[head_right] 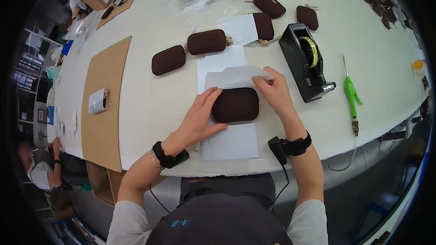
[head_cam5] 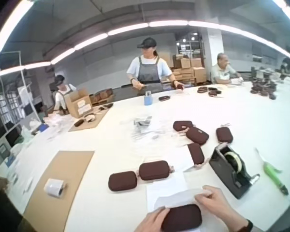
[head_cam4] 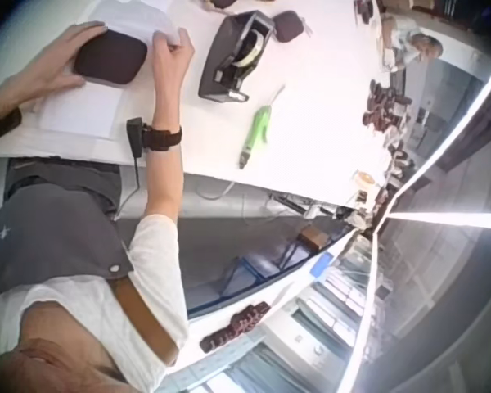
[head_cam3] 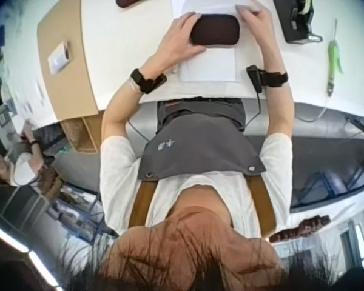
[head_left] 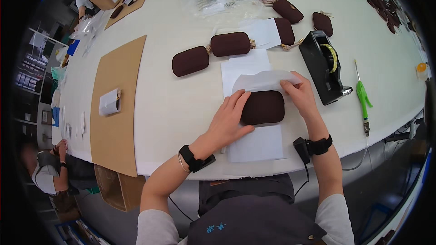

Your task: The person places small maroon pouches into white paper sleeves, folds the sleeves, and seals them with a tape dispenser. The person also uses a green tool to adjust the pouches before packaging. The process is repeated for multiple pouches on a white table.

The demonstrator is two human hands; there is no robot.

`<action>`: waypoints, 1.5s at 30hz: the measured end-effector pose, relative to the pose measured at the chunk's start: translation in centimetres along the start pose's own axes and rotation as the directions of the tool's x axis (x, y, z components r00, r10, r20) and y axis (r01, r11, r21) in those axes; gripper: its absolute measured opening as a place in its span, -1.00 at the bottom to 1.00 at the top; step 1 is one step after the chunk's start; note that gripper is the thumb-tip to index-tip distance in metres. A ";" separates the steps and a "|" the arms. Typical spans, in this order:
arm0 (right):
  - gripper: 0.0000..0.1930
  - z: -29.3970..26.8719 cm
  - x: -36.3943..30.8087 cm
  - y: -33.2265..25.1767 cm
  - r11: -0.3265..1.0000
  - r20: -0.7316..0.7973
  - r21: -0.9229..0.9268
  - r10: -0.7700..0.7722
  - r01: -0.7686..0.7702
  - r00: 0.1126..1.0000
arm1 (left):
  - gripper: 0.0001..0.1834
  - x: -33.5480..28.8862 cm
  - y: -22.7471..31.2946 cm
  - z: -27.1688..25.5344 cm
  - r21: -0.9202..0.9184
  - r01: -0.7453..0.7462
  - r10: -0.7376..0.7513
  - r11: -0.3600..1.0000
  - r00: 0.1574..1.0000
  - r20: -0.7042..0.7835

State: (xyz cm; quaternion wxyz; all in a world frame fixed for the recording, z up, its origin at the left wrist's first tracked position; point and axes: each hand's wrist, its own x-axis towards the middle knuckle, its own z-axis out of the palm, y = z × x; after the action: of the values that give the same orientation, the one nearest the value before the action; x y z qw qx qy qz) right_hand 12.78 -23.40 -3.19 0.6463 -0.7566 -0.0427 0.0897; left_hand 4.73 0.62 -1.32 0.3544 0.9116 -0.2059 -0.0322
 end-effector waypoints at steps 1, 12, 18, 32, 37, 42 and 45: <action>-0.87 0.3 -0.1 -0.2 1.000 -0.015 -0.012 0.015 -0.015 1.000 | -0.04 0.1 -0.1 0.1 0.017 0.005 -0.005 1.000 1.000 0.008; -0.29 -24.5 -9.6 6.6 0.421 -0.401 -0.893 -0.579 -0.161 0.710 | -0.10 0.1 -0.7 0.8 -0.004 0.001 -0.001 1.000 1.000 0.001; -0.25 -29.4 -7.3 11.7 0.372 -0.515 -0.819 -0.144 -0.436 0.845 | -0.04 -0.7 0.5 -0.7 -0.312 0.210 -0.175 0.927 0.975 0.138; -0.87 -17.0 -33.8 -3.5 0.932 -0.478 -0.252 0.114 -0.260 0.871 | -0.43 -2.0 12.9 10.3 -0.595 0.421 0.030 0.685 0.799 0.601; -0.62 -9.2 -46.3 -5.3 0.472 -0.296 -0.558 0.655 -0.682 0.695 | -0.44 -2.4 14.4 22.4 -0.444 0.294 0.072 0.846 0.763 0.642; -0.67 -5.1 -50.4 -1.4 0.415 -0.371 -0.508 0.686 -0.755 0.626 | -0.44 -2.9 13.6 24.0 -0.328 0.462 -0.001 0.824 0.581 0.814; -0.68 -4.7 -50.4 -1.1 0.438 -0.369 -0.513 0.663 -0.738 0.651 | -0.43 -2.9 13.3 24.0 -0.289 0.411 0.015 0.864 0.555 0.832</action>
State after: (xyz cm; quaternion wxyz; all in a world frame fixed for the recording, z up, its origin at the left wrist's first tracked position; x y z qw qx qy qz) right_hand -35.65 -36.93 2.63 0.2619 -0.8767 0.2837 0.2869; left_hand -7.49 -22.26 -10.73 0.4157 0.7021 -0.2234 -0.5332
